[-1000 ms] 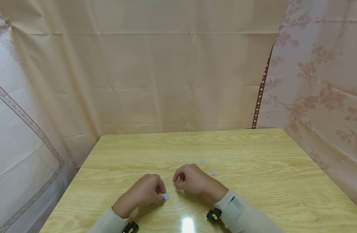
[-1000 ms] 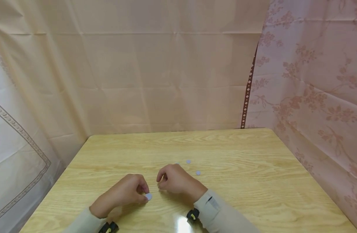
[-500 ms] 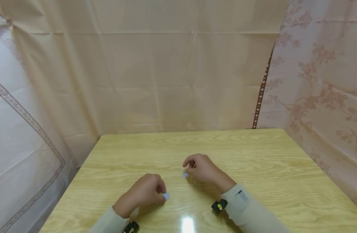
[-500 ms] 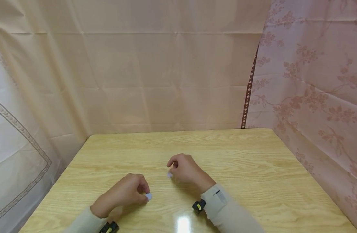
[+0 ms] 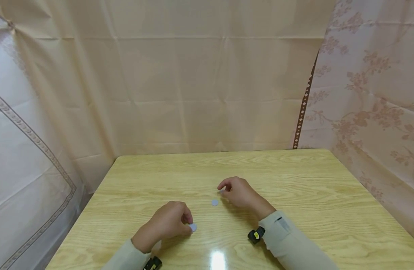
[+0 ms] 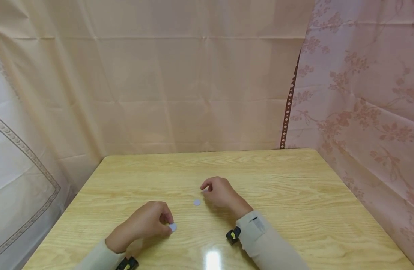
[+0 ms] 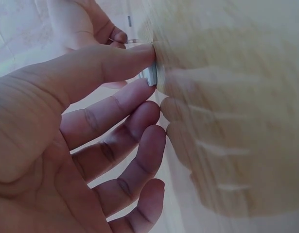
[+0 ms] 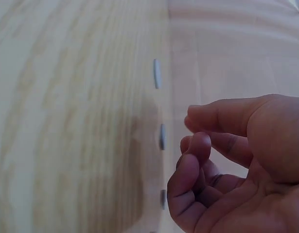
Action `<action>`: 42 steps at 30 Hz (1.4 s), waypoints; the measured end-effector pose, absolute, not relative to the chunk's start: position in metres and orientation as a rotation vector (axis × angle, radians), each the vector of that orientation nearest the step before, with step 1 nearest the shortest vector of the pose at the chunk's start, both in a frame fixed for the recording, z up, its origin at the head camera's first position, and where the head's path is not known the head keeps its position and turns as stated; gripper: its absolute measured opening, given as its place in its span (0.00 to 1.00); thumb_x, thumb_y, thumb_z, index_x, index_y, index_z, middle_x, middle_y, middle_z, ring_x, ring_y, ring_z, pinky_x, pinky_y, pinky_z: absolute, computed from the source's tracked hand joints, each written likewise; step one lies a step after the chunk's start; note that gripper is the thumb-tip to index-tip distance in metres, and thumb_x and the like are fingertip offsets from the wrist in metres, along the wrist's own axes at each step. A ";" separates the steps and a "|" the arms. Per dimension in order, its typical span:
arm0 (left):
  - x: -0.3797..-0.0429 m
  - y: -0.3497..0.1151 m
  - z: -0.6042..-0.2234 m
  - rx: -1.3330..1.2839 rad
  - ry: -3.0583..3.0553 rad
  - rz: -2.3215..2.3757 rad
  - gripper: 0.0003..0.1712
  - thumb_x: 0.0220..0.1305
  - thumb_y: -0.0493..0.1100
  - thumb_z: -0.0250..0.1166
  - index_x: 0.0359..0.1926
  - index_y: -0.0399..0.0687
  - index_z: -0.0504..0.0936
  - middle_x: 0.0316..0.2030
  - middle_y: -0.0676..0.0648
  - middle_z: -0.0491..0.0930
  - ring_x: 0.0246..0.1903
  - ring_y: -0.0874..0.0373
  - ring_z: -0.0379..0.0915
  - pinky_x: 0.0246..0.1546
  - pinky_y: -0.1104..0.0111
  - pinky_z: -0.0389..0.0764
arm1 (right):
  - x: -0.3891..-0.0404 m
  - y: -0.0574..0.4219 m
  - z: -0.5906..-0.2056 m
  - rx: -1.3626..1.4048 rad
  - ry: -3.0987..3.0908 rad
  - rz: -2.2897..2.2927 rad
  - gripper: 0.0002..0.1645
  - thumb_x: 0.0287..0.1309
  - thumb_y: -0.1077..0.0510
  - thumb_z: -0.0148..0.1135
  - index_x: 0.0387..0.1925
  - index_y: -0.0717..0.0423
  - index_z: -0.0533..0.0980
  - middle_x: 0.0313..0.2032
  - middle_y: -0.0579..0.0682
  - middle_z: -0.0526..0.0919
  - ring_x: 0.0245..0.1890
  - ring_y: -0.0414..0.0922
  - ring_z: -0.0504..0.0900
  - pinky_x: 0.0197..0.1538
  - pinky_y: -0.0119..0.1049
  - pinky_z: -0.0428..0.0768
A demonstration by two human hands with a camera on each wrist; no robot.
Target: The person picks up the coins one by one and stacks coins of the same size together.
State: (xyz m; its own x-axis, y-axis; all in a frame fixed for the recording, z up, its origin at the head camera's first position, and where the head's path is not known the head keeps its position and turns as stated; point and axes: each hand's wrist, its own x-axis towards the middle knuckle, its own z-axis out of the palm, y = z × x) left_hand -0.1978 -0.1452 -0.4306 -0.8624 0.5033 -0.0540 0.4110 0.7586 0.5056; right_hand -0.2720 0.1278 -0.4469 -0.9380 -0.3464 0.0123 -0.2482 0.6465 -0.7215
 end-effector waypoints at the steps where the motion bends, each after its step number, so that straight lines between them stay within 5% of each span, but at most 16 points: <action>1: -0.198 -0.145 -0.431 0.727 2.768 0.728 0.08 0.49 0.45 0.81 0.29 0.56 0.88 0.32 0.59 0.84 0.31 0.67 0.75 0.35 0.66 0.80 | -0.272 0.128 -0.448 -0.487 2.730 -1.160 0.10 0.68 0.60 0.65 0.48 0.51 0.85 0.31 0.47 0.80 0.21 0.41 0.75 0.26 0.34 0.75; 18: -0.199 -0.146 -0.431 0.720 2.711 0.784 0.08 0.53 0.45 0.80 0.27 0.58 0.87 0.25 0.64 0.81 0.26 0.67 0.74 0.30 0.69 0.77 | -0.265 0.123 -0.447 -0.580 2.631 -1.118 0.17 0.60 0.56 0.74 0.51 0.51 0.85 0.27 0.48 0.79 0.22 0.41 0.76 0.27 0.35 0.75; 42: -0.203 -0.149 -0.436 0.681 2.640 0.882 0.10 0.52 0.42 0.81 0.25 0.57 0.85 0.23 0.60 0.80 0.25 0.64 0.74 0.28 0.69 0.76 | -0.258 0.117 -0.446 -0.641 2.676 -1.064 0.04 0.58 0.59 0.76 0.36 0.48 0.89 0.24 0.45 0.80 0.23 0.39 0.72 0.27 0.33 0.71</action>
